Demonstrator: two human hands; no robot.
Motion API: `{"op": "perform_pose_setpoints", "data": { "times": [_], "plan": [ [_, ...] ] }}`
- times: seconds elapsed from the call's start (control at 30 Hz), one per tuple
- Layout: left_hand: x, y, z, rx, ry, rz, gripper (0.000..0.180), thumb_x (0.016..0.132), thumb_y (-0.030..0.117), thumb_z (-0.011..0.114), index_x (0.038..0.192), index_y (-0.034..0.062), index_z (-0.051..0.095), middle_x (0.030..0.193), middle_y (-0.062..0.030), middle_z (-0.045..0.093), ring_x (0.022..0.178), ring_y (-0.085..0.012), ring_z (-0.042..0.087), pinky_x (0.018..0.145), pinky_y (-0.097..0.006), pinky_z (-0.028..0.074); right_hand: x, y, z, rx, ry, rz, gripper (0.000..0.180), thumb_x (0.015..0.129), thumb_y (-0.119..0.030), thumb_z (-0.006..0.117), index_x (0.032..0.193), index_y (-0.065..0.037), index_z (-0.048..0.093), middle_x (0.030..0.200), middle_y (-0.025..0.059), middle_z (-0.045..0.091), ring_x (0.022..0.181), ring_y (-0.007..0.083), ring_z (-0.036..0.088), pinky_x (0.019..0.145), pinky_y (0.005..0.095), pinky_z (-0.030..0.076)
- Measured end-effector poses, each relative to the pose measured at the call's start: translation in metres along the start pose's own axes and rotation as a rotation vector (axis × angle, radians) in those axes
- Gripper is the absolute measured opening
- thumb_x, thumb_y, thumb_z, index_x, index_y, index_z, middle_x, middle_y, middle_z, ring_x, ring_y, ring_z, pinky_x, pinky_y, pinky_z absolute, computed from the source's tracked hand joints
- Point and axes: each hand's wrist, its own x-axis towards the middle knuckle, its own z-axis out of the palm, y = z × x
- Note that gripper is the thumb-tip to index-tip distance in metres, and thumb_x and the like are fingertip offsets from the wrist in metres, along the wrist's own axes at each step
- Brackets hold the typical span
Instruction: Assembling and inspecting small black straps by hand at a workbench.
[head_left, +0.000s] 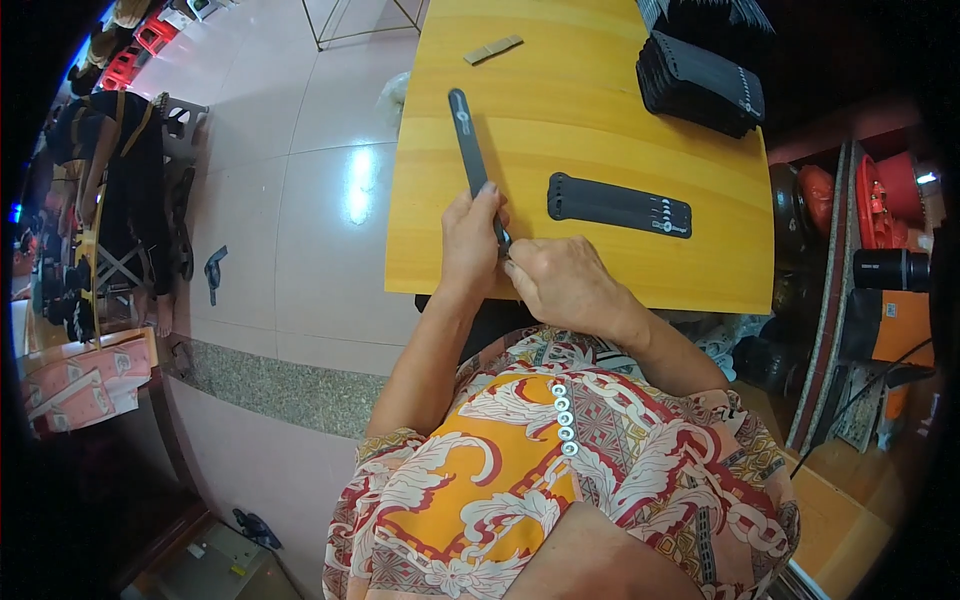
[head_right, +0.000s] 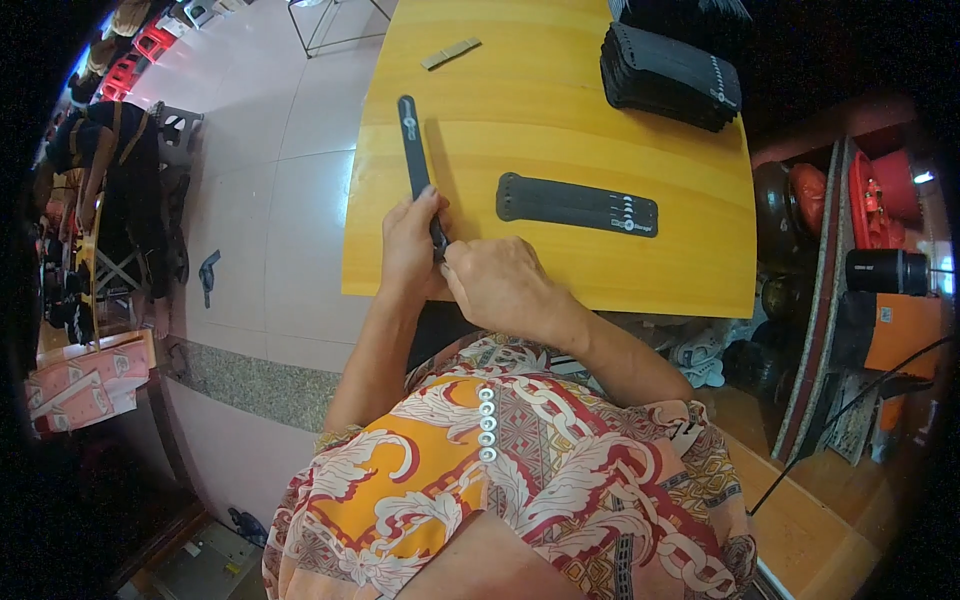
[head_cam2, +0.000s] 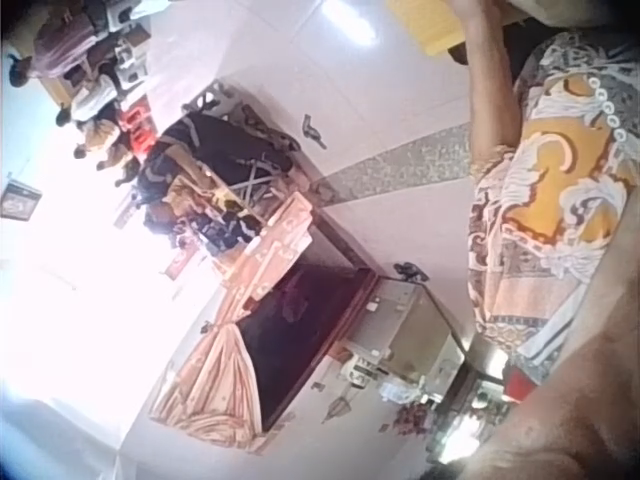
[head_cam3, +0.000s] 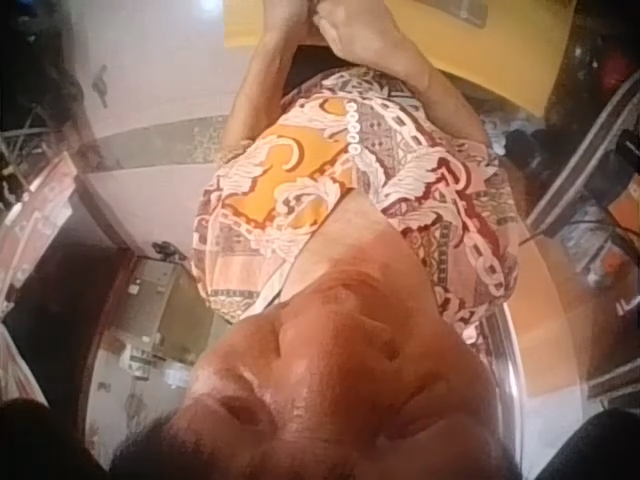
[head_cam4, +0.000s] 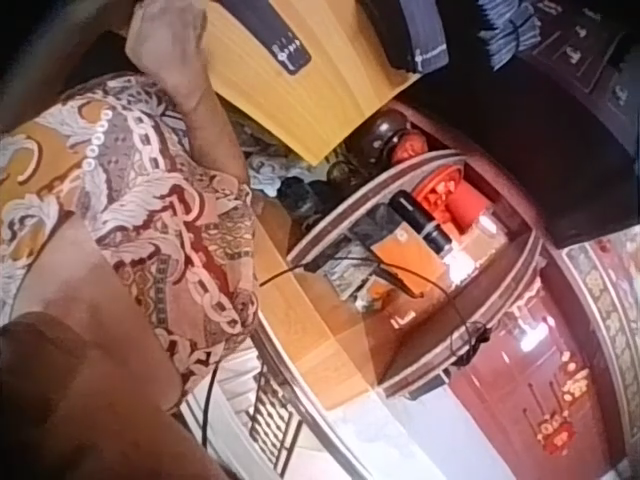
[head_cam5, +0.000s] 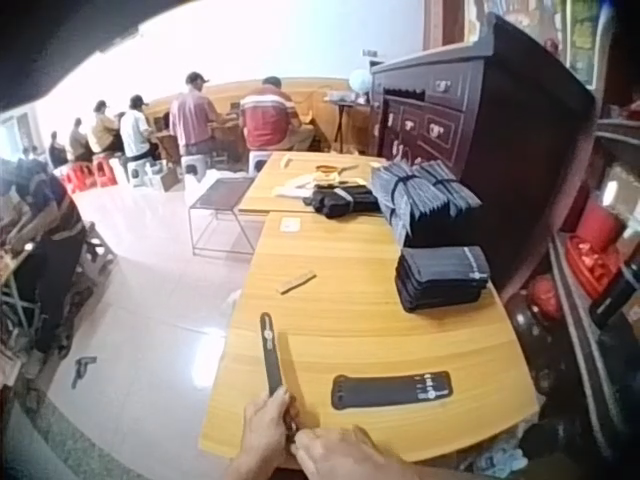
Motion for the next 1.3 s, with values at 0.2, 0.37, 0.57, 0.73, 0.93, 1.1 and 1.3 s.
{"op": "perform_pose_setpoints", "data": {
  "times": [0.2,0.37,0.57,0.73,0.93,1.1,1.3],
  "plan": [
    [-0.009,0.003,-0.007,0.143,-0.086,-0.063,0.024,0.090,0.024,0.049,0.078,0.0045,0.054,0.065,-0.0017,0.050,0.056,-0.0097,0.047,0.051,-0.025,0.040,-0.003,-0.014,-0.003,-0.187,0.196,-0.184,0.012,0.075,-0.002,0.055,0.085,0.001,0.048,0.072,0.0181,0.051,0.068,0.0342,0.056,0.059,0.0426,0.044],
    [-0.011,-0.001,-0.021,-0.167,-0.098,-0.099,0.037,0.092,0.034,0.044,0.102,-0.0007,0.052,0.079,-0.0049,0.054,0.066,-0.0108,0.051,0.058,-0.025,0.042,0.004,-0.008,0.002,-0.101,0.207,-0.284,0.021,0.075,0.005,0.049,0.096,0.004,0.048,0.075,0.0203,0.050,0.071,0.0356,0.055,0.062,0.0424,0.044],
    [-0.041,-0.013,-0.042,0.154,-0.135,0.398,0.044,0.087,0.026,0.057,0.117,-0.0033,0.046,0.094,-0.0077,0.055,0.082,-0.0134,0.053,0.071,-0.024,0.044,0.015,-0.005,0.004,0.253,0.177,-0.058,0.013,0.079,0.001,0.049,0.090,0.006,0.051,0.078,0.0186,0.056,0.074,0.0288,0.058,0.064,0.0338,0.045],
    [-0.043,-0.007,-0.051,0.360,-0.147,0.519,0.039,0.076,0.008,0.069,0.109,-0.0053,0.053,0.092,-0.0114,0.059,0.079,-0.0147,0.057,0.067,-0.025,0.047,0.032,0.006,0.006,0.809,-0.127,0.204,0.012,0.076,0.001,0.049,0.082,0.006,0.057,0.074,0.0122,0.060,0.072,0.0195,0.058,0.062,0.0302,0.045],
    [-0.047,-0.001,-0.054,0.463,-0.181,0.562,0.042,0.073,-0.004,0.065,0.113,-0.0065,0.052,0.093,-0.0161,0.061,0.079,-0.0172,0.062,0.065,-0.026,0.050,0.043,0.018,0.005,1.071,-0.267,0.292,0.011,0.075,0.001,0.051,0.080,0.006,0.058,0.074,0.0081,0.059,0.067,0.0116,0.055,0.057,0.0239,0.043],
    [-0.053,0.002,-0.049,0.425,-0.148,0.499,0.040,0.078,-0.007,0.055,0.116,-0.0093,0.047,0.089,-0.0152,0.063,0.075,-0.0172,0.063,0.065,-0.026,0.051,0.045,0.016,0.001,1.123,-0.360,0.338,0.009,0.077,0.001,0.050,0.083,0.004,0.057,0.074,0.0056,0.059,0.065,0.0112,0.056,0.057,0.0227,0.044],
    [-0.058,-0.002,-0.037,0.389,0.045,0.431,0.042,0.084,-0.004,0.048,0.123,-0.0123,0.037,0.083,-0.0099,0.061,0.073,-0.0112,0.059,0.065,-0.023,0.048,0.031,-0.003,0.020,0.357,0.128,-0.089,0.010,0.075,-0.006,0.054,0.083,0.000,0.055,0.070,0.0131,0.051,0.061,0.0236,0.055,0.051,0.0335,0.041]
  ]
}}
